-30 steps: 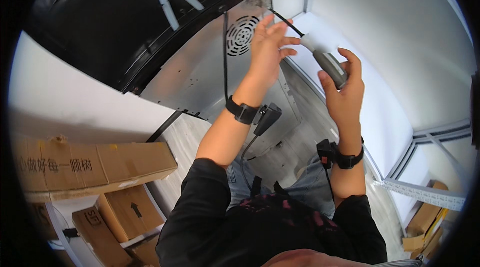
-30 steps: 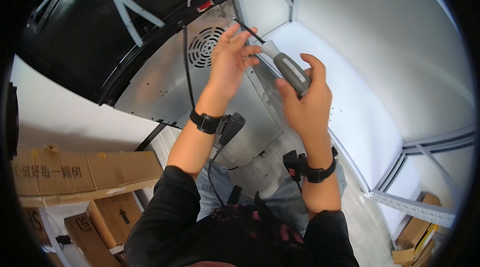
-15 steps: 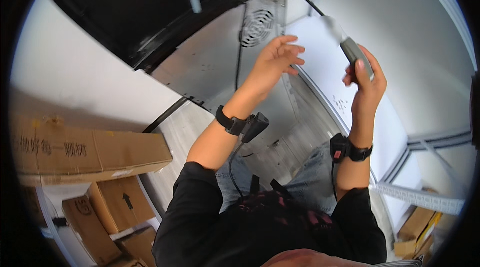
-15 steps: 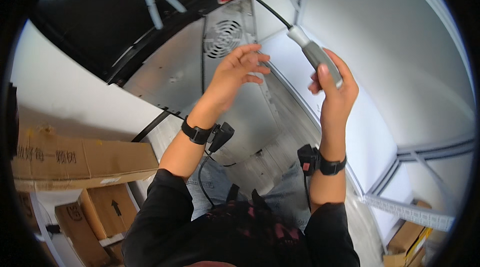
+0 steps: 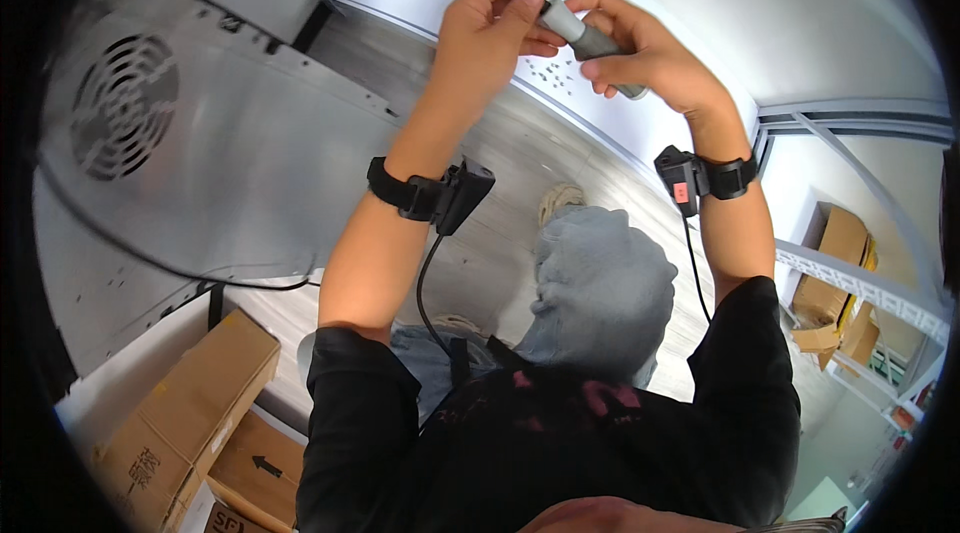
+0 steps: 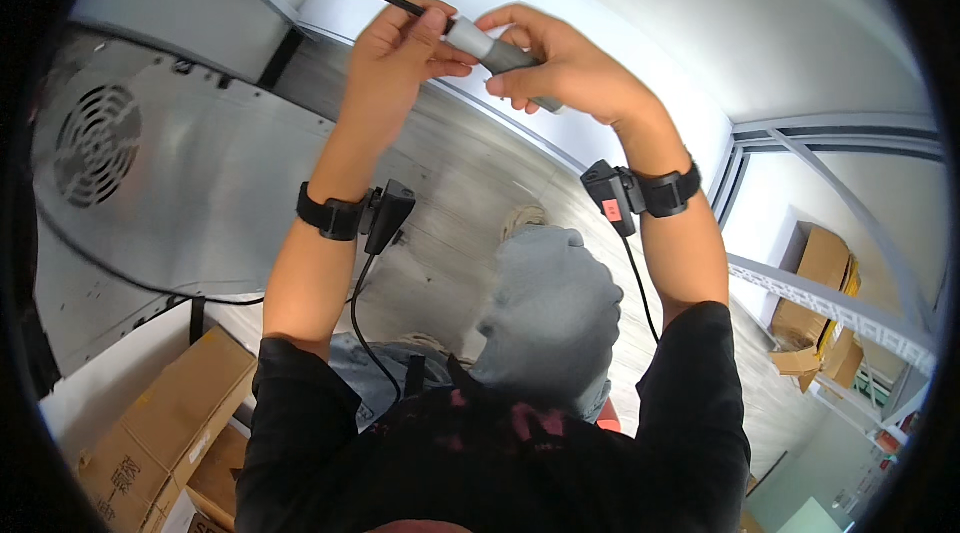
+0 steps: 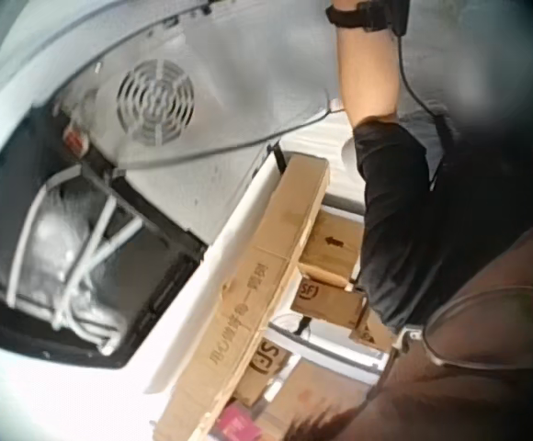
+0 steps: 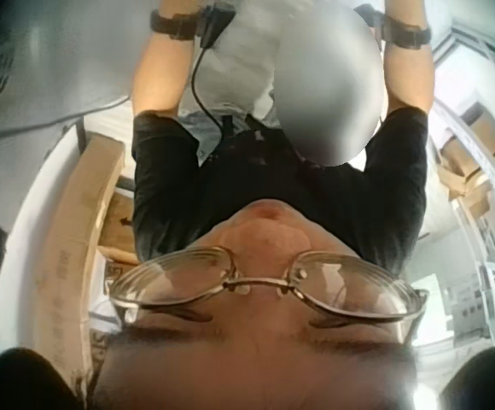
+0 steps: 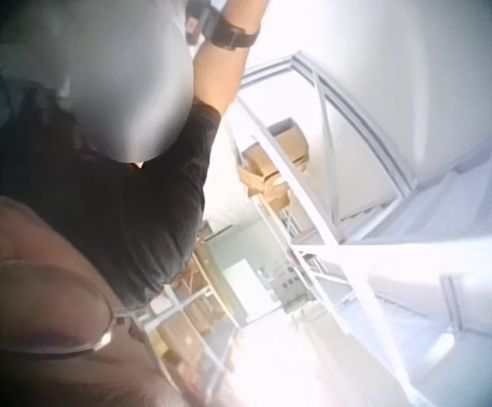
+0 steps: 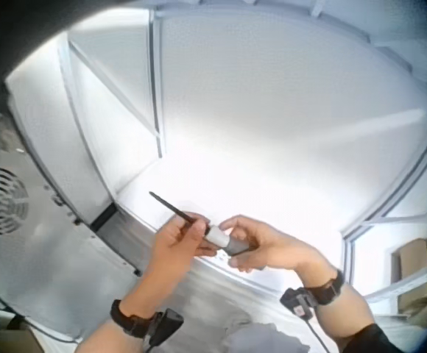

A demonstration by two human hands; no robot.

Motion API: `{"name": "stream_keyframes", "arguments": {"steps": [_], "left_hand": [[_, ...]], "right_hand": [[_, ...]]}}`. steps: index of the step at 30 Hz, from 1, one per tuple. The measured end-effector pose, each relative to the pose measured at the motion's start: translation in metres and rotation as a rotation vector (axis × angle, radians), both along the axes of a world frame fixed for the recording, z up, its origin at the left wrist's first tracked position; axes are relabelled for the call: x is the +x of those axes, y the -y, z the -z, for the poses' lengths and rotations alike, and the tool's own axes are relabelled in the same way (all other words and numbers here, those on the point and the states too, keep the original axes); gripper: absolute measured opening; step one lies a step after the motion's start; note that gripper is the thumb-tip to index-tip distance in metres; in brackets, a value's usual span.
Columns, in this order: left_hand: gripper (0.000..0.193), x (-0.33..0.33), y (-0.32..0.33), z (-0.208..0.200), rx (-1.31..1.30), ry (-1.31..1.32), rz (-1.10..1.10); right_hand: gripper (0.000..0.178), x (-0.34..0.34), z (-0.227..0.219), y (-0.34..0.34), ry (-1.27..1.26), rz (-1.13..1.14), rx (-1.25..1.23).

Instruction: The person wipes the interior of an electronic device with a blue cloth, then attaches a metal backplate using a screwdriver to secure multiple screws.

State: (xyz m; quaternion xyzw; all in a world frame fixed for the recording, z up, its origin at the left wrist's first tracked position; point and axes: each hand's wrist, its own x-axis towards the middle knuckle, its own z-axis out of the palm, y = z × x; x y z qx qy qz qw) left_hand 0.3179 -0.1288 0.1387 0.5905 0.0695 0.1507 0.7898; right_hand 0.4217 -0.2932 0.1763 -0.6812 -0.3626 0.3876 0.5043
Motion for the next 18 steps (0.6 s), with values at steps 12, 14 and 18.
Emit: {"name": "stream_keyframes", "arguments": {"steps": [12, 14, 18], "left_hand": [[0.019, 0.070, 0.013, 0.233, 0.673, -0.403, -0.225], [0.022, 0.081, 0.018, 0.246, 0.781, -0.427, -0.208], [0.022, 0.097, 0.024, 0.262, 0.877, -0.458, -0.184]], "right_hand": [[0.015, 0.087, 0.216, 0.030, -0.201, 0.447, -0.225], [0.011, 0.087, 0.231, 0.036, -0.262, 0.487, -0.216], [0.014, 0.086, 0.247, 0.049, -0.341, 0.576, -0.180]]}}
